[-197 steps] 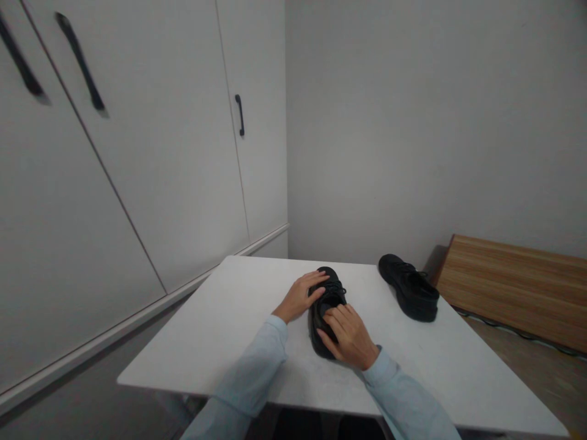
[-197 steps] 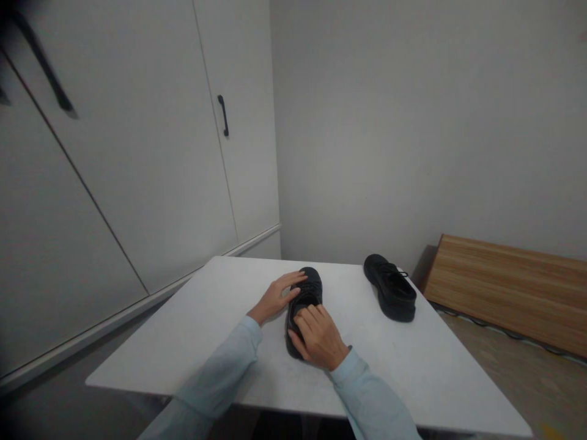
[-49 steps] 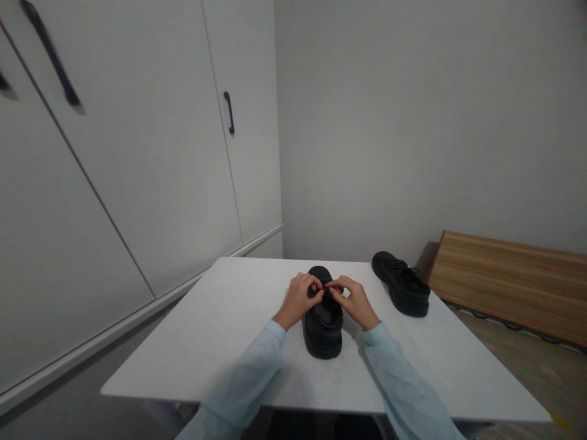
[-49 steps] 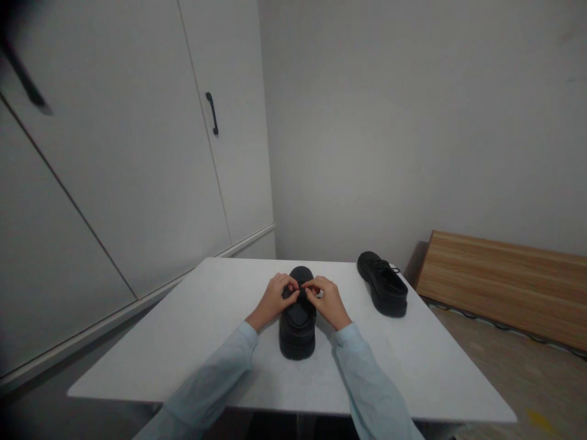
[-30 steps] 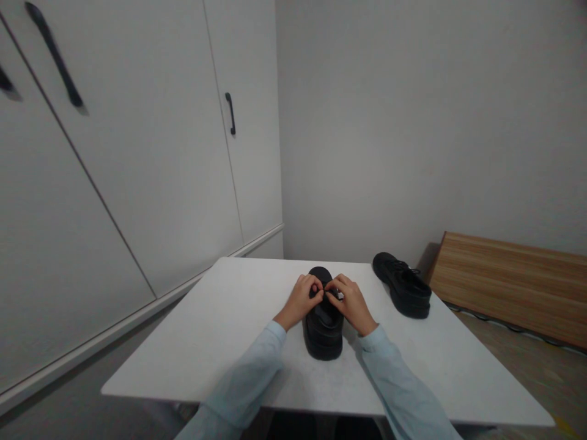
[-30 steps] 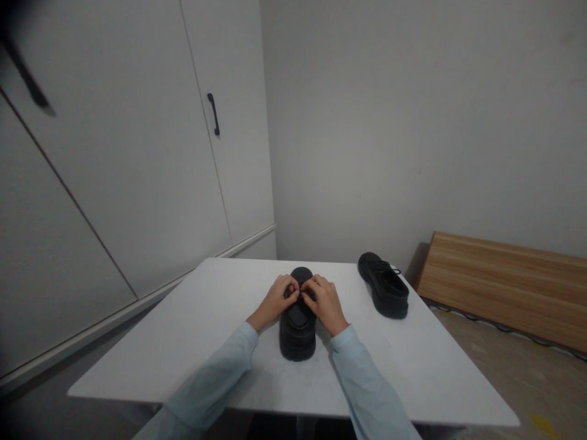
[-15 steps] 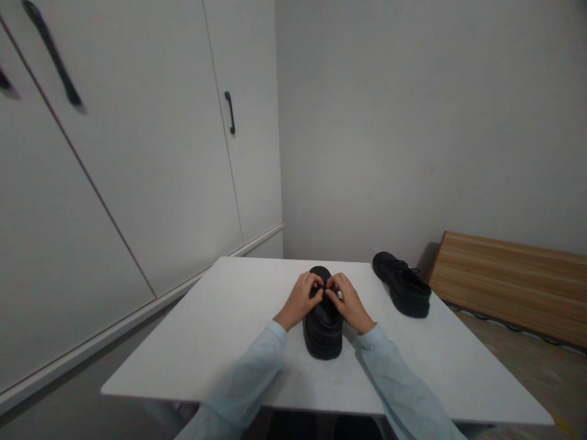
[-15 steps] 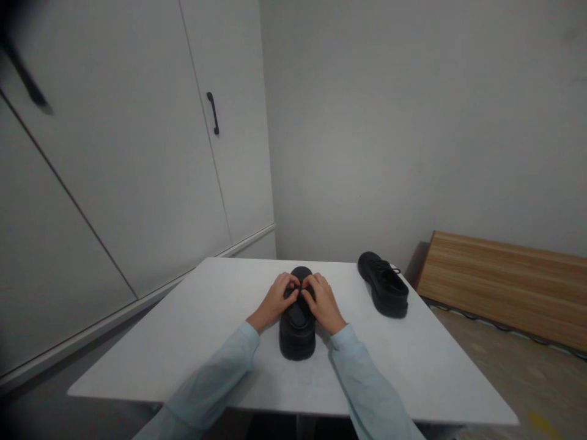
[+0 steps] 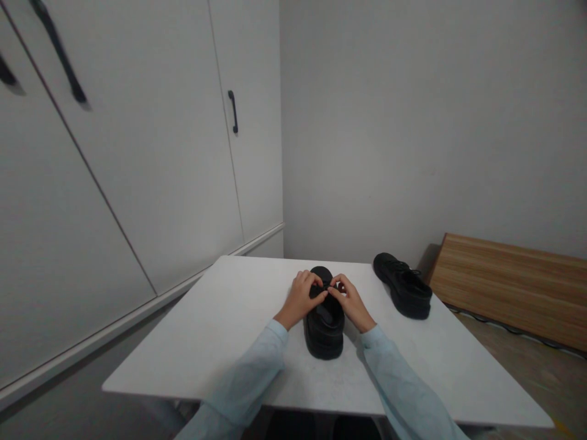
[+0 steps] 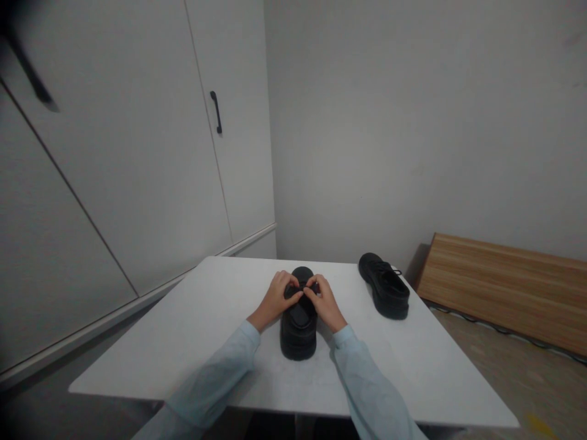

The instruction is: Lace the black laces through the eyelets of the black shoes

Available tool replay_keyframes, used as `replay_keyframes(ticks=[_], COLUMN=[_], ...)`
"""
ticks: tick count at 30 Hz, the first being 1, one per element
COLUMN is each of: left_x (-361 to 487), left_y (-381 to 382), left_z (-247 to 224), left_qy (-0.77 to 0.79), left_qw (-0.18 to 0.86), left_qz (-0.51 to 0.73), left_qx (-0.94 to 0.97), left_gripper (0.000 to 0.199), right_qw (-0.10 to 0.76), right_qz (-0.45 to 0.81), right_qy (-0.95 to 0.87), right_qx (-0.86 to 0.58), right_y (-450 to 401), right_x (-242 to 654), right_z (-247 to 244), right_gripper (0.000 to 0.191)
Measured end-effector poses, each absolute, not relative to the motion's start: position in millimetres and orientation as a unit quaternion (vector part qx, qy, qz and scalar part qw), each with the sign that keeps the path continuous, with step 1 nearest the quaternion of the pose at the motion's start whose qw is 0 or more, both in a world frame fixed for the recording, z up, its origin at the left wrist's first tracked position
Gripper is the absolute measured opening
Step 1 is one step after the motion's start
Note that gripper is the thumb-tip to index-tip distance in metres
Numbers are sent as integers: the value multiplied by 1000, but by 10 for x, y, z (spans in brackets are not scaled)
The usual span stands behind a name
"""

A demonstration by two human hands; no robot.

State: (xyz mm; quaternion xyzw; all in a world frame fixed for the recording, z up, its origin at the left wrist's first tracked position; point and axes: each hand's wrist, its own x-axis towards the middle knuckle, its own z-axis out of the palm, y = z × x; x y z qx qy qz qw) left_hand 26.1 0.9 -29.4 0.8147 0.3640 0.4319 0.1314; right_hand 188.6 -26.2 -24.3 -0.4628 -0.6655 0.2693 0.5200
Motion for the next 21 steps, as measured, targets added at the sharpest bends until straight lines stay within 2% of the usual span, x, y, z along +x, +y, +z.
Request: replay_keyframes(ticks=[9,16,21], left_x=[288,262,245], left_y=[-31,-55,-26], left_z=[-261,-229,-241], left_qy=[335,336,337], left_qw=[182,202,271], left_qz=[455,471,484], left_qx=[805,791,761], left_gripper=[5,12,13], right_qw=[528,518,527], right_qz=[261,256,287], right_qy=[-672,-687,-663], right_qx=[-448,-441,-447], right_y=[-243,-276,-273], right_x=[1878,1918,1932], right_z=[-249,-203,-207], right_gripper=[7,8,9])
